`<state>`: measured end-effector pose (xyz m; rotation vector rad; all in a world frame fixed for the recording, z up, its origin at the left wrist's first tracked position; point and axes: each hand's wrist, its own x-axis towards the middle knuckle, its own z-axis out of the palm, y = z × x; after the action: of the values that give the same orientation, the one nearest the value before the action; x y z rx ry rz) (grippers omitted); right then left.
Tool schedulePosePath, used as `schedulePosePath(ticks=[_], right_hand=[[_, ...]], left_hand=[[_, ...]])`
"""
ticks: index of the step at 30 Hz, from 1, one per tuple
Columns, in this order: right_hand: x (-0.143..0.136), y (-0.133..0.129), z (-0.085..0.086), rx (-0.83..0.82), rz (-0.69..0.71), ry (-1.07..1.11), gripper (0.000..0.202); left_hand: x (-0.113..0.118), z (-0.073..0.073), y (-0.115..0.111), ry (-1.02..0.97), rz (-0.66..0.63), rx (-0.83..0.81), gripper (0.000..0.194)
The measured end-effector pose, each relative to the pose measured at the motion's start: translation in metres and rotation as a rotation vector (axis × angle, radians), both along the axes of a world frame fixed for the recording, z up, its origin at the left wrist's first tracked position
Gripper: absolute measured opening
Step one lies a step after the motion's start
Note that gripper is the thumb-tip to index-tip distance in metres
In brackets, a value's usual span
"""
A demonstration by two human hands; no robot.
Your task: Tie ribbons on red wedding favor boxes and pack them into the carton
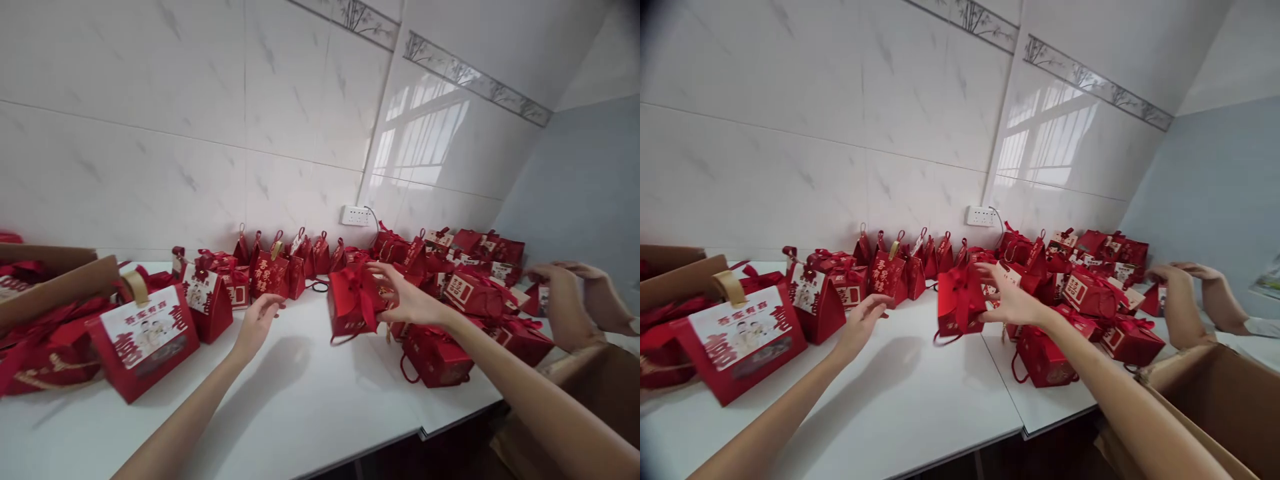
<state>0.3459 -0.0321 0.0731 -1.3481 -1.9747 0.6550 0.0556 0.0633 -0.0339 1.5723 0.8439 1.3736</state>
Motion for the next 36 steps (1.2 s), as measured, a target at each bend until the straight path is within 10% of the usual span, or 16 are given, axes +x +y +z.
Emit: schedulePosePath(ticks=[5, 11, 15, 27, 36], right_hand=[[-0.064, 0.055, -0.037, -0.338, 0.471, 0.233, 0.087], [-0.098, 0.086, -0.085, -0.196, 0.168, 0.461, 0.034], [-0.100, 0.072, -0.105, -0.148, 0.063, 0.488, 0.039], [-0.089, 0.036, -0.085, 0.132, 0.198, -0.033, 0.026], [-0.085, 0.050, -0.095, -0.115, 0.054, 0.347, 0.041]], left_hand=[[-0.023, -0.016, 0.008, -0.122, 0.039, -0.196, 0.034], [-0.033, -0.017, 0.006, -0.161, 0.044, -0.348, 0.044], [-0.033, -0.013, 0.005, -0.127, -0.011, -0.429, 0.047], [-0.026, -0.011, -0.001, 0.012, -0.093, -0.392, 0.043], [-0.024, -0.017, 0.001, -0.141, -0.195, -0.417, 0.022]])
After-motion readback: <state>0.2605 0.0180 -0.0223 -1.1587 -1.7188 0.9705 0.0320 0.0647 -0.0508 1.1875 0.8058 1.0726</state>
